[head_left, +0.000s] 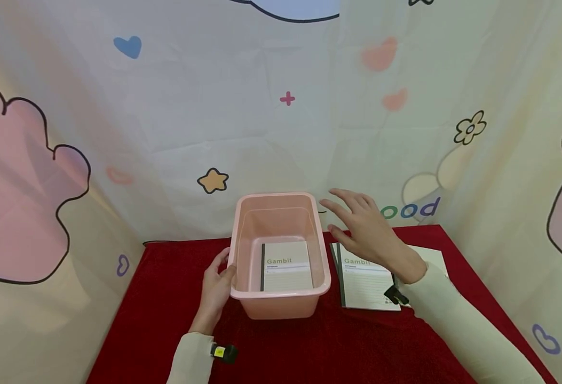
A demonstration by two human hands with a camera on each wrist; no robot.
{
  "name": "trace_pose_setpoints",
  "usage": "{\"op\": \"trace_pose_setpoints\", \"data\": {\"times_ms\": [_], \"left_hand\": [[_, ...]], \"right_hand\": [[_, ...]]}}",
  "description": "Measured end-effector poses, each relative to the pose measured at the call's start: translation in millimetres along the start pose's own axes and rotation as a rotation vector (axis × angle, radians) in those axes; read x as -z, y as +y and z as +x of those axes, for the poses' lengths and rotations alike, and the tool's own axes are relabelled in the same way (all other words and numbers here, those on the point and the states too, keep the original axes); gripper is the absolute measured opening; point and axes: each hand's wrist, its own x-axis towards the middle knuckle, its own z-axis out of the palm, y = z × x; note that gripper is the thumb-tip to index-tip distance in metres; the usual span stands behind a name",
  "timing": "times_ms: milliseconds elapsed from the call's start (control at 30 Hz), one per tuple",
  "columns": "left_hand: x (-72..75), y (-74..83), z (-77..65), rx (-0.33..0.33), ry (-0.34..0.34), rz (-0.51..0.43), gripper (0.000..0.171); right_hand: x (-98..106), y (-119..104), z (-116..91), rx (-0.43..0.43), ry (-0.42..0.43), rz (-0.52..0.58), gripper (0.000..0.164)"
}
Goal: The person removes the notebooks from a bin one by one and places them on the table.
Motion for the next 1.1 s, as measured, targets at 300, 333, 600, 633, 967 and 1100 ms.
{"op": "trace_pose_setpoints", "data": {"times_ms": [300,333,600,633,967,1100], "left_hand": [[0.9,0.8,0.6,-0.001,0.008,0.006,0.048],[1.1,1.0,0.6,-0.001,0.006,0.007,0.048],[0.5,1.2,-0.1,-0.004,0.003,0.025,0.048],[0.3,1.0,0.0,-0.002,0.004,0.03,0.048],[-0.1,0.4,-0.7,-0.005,0.026,0.056,0.048],[0.2,0.5,0.4,0.003,0.023,0.043,0.048]], "right_hand": [[-13,-17,40,-0.014,-0.049,0.055,0.052],[-16,-17,44,-0.015,-0.051,0.059,0.051],[-32,-24,69,-0.049,-0.112,0.094,0.052],[-34,-24,72,-0.06,-0.126,0.094,0.052],[-65,-32,91,-0.105,-0.259,0.1,0.051],[-75,-34,102,-0.139,-0.27,0.103,0.051]]}}
